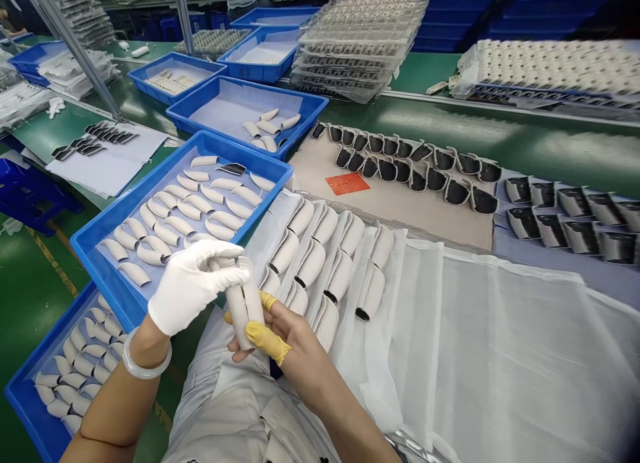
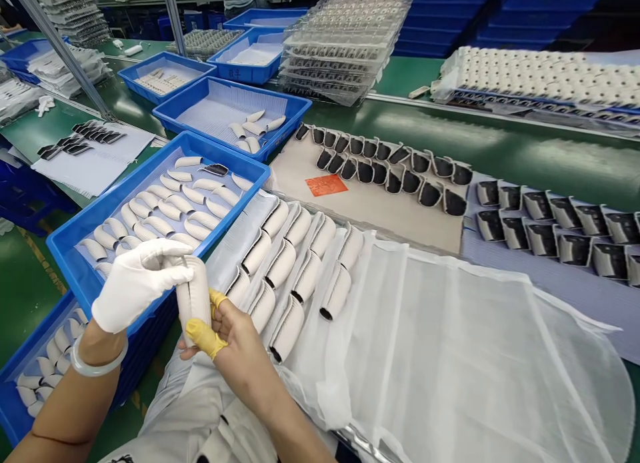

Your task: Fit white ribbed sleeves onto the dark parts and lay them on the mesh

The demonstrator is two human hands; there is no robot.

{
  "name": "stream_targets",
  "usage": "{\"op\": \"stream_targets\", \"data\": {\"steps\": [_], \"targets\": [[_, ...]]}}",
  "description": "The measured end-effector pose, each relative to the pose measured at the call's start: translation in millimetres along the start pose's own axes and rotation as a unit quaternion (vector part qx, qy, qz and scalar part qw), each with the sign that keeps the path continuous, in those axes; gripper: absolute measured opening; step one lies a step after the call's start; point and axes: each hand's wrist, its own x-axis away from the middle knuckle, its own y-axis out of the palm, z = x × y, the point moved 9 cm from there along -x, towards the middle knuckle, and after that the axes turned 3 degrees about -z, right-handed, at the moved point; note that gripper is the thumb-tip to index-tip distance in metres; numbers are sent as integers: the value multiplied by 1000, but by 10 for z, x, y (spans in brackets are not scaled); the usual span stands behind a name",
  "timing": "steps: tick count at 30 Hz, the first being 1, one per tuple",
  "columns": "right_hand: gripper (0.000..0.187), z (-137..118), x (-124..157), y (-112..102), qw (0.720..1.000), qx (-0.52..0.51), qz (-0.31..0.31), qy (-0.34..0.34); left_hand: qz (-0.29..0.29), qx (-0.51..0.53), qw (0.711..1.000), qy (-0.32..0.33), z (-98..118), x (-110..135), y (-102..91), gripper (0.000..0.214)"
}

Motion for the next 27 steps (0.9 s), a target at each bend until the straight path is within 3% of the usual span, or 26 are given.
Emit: {"op": "stream_targets", "data": {"steps": [10, 17, 22, 27], "targets": [[50, 32, 38, -85, 999, 3, 30, 38, -15, 43, 998, -34, -95, 20, 20, 24], [44, 102, -3, -44, 996, 43, 7, 75, -36, 12, 999, 12, -61, 22, 51, 13], [27, 47, -2, -11, 995, 64, -17, 80, -37, -17, 999, 34, -16, 12, 31, 6], [35, 79, -12, 24, 993, 39, -43, 105, -32, -11, 999, 37, 11, 20, -1, 6]]}}
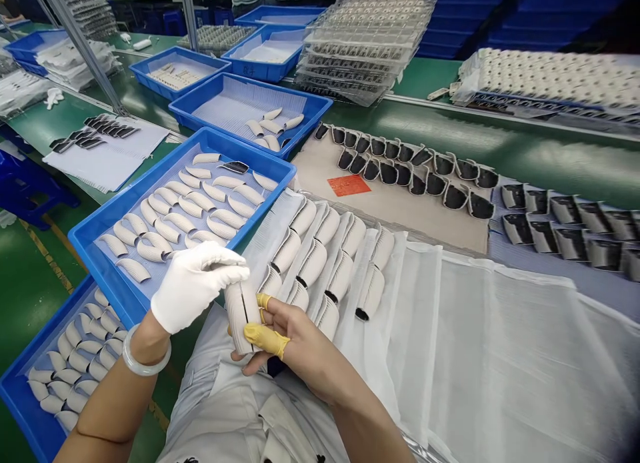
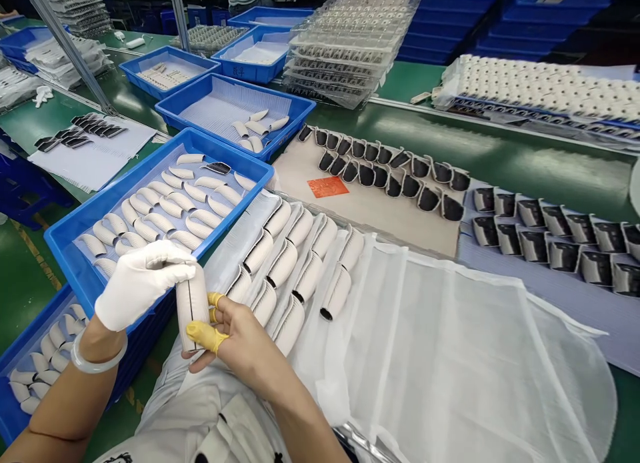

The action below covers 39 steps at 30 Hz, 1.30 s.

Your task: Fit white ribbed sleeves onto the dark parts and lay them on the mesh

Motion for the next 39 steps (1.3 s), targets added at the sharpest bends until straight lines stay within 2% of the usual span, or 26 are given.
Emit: {"op": "stream_targets", "data": {"steps": [3, 7, 10, 16, 20, 22, 24, 27, 32, 35, 39], "targets": [[34, 39, -25, -22, 1000, 16, 18, 10, 4, -21, 1000, 10, 37, 14, 2, 9], [21, 30, -36, -10, 998, 54, 26, -6, 26, -85, 995, 47, 135, 28, -30, 10], [19, 7, -27, 4, 997, 68, 29, -22, 35, -96, 992, 70, 182, 31, -69, 15], [35, -113, -62, 14, 994, 95, 49, -38, 5, -66, 997, 45, 156, 10, -56, 8], [46, -335, -113, -10, 980, 161, 91, -75, 0, -95, 991, 96, 300, 14, -48, 6], [40, -378, -123, 21, 985, 137, 84, -70, 18, -99, 990, 103, 339, 10, -106, 5], [35, -366, -121, 128, 995, 76, 37, -56, 43, -95, 990, 90, 339, 1, -198, 3], [59, -332, -90, 294, 999, 15, -25, -46, 64, -75, 992, 76, 329, -11, -310, 3], [70, -292, -89, 331, 998, -1, 5, -62, 84, -34, 993, 82, 355, -4, -401, 5], [68, -281, -102, 356, 997, -33, -4, -66, 77, -8, 995, 64, 337, 28, -403, 3], [62, -343, -87, 390, 993, -78, -39, -84, 0, -18, 1000, 10, 245, 79, -285, 69]]}}
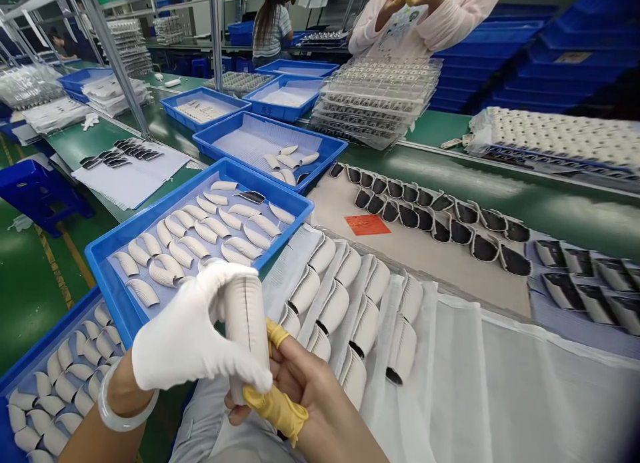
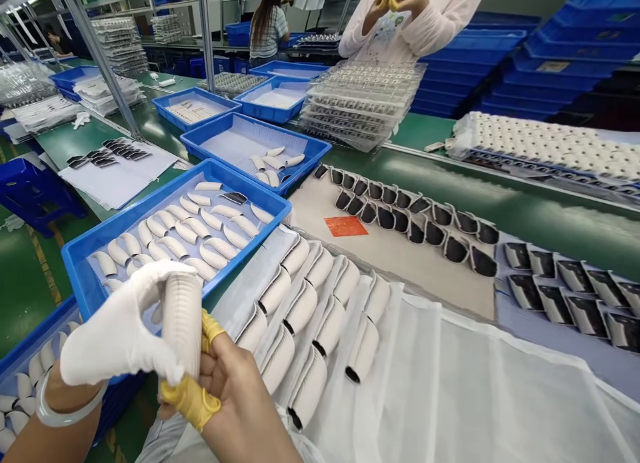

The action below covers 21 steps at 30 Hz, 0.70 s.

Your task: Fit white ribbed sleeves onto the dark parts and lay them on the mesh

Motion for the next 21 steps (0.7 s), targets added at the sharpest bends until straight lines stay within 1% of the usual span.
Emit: {"op": "stream_targets", "data": {"steps": [1, 2, 4, 5, 8, 11, 15, 17, 20, 21], "targets": [[61, -17, 5, -4, 1000, -4, 2, -2, -3, 2, 1000, -6, -15, 11, 5, 69], [61, -25, 9, -10, 1000, -3, 8, 0, 7, 11, 1000, -2, -15, 17, -13, 56], [62, -24, 14, -13, 1000, 6, 18, 11, 42, 38, 998, 25, 13, 20, -72, 18], [64, -14, 12, -6, 1000, 8, 20, 18, 56, 50, 996, 41, 29, 19, -96, 10], [69, 17, -9, 15, 999, 19, 20, 31, 75, 71, 992, 67, 40, 12, -124, 13], [65, 29, -25, -1, 997, 56, 33, 30, 83, 66, 992, 70, 27, 9, -133, 11], [56, 2, -26, -45, 990, 133, 48, 6, 86, 10, 993, 83, 59, 10, -137, 10], [51, 11, -43, -76, 988, 144, 52, 7, 90, -20, 991, 94, 97, 15, -136, 6], [34, -43, -89, -166, 979, 189, 79, -9, 71, -76, 987, 120, 178, 12, -66, 2], [34, -77, -102, -196, 972, 215, 91, -18, 63, -94, 985, 128, 199, 7, -33, 1]]}}
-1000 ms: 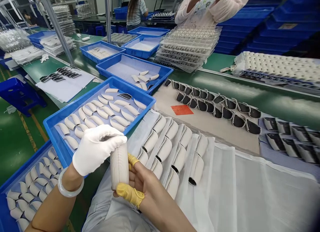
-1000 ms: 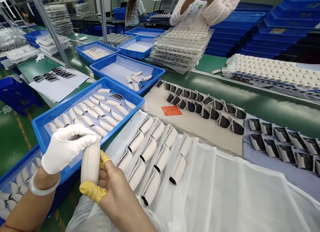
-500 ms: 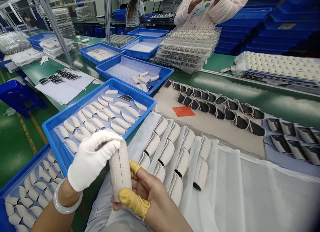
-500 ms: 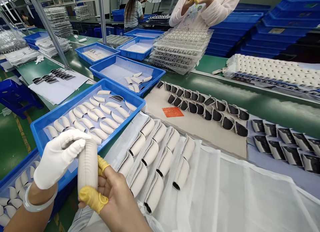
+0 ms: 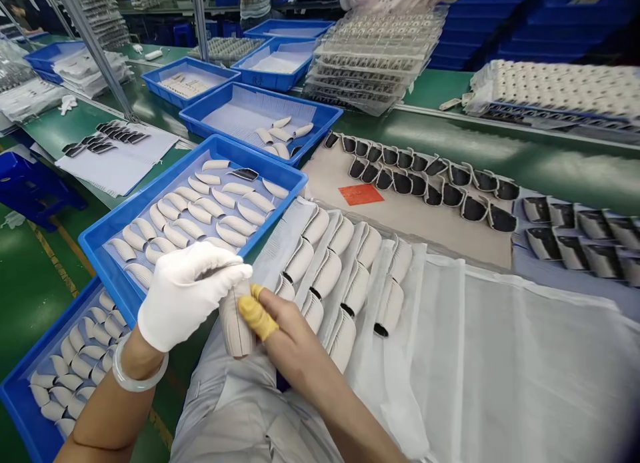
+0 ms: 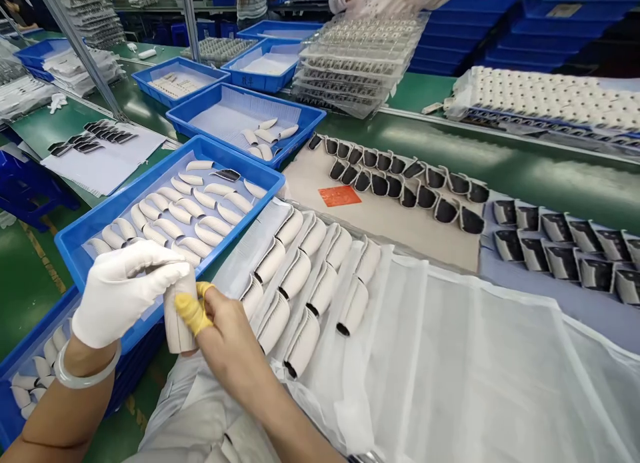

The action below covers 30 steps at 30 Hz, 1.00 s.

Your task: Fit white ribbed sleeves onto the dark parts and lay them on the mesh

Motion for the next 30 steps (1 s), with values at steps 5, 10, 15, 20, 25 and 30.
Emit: {"op": "stream_targets", "data": {"steps": [5, 10, 15, 20, 25, 30], "targets": [[39, 64, 20, 59, 998, -33, -54, 33, 33, 24, 996, -73, -195, -41, 5, 2], [79, 100, 170, 143, 995, -37, -89, 20, 58, 134, 978, -146, -437, -47, -3, 3], [55, 49, 202, 118, 996, -51, -65, -18, 63, 188, 966, -163, -451, -17, 4, 3], [59, -6, 227, 119, 998, -27, -43, -44, 65, 206, 964, -153, -448, 9, 17, 14], [49, -65, 312, 82, 996, 66, -7, -68, 54, 242, 959, -139, -484, 23, 49, 15], [39, -109, 297, 37, 994, 91, 17, -55, 40, 259, 955, -137, -477, 40, 88, 18]]}}
